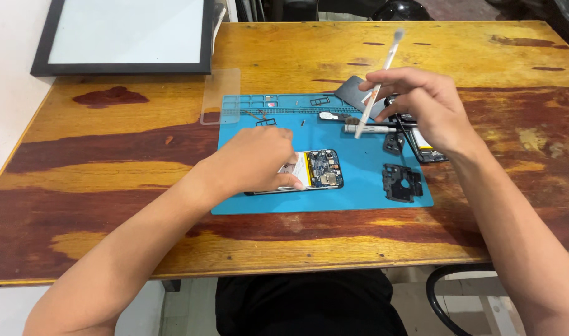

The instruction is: The person disassembles a smartphone on a blue mat, using a screwdriver and tweezers to remove screws, pry open the back cover, and detach internal components including the battery and motherboard. Parts are placed on the mat as they are removed.

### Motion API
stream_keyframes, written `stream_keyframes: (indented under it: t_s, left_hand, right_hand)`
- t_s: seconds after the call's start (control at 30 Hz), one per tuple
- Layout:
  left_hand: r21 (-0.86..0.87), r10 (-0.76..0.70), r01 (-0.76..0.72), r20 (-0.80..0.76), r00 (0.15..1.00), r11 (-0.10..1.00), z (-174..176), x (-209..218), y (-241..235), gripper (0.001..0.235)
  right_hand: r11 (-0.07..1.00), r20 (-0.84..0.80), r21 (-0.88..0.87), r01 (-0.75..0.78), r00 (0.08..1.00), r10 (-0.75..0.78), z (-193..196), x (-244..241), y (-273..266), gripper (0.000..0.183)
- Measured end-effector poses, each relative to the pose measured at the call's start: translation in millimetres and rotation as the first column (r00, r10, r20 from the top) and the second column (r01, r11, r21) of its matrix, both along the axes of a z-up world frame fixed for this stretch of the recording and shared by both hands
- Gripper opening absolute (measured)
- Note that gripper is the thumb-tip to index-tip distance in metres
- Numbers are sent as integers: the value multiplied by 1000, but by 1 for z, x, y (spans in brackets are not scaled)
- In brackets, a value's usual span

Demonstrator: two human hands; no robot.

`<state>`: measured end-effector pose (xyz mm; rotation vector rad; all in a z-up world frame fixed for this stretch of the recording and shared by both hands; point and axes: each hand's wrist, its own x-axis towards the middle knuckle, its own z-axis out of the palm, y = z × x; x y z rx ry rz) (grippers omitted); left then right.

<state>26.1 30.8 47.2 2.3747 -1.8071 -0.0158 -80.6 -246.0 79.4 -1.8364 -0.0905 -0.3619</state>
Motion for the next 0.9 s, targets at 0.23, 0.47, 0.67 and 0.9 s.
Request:
stream_keyframes:
  t_s: [0.23, 0.47, 0.67, 0.9]
  left_hand:
    - [-28, 14, -14, -26, 1000, 1000, -1, 0, -1, 48]
    - [-5, 40, -40, -44, 998, 999, 2, 2, -1, 52]
    - [-35, 17, -18, -10, 1000, 999, 3, 1, 1, 63]
    - [-72, 13, -21, -104, 995, 997, 5, 1, 1, 68]
  right_hand:
    - [784, 235, -585, 210, 968, -84, -13, -1, 0, 15]
    - [969, -64, -221, -108, 993, 96, -21, 2, 4, 20]
    - [993, -403, -53, -108, 912, 78, -28, 9, 17, 12]
    - [996, -449, 82, -32, 891, 66, -34, 14, 12, 17]
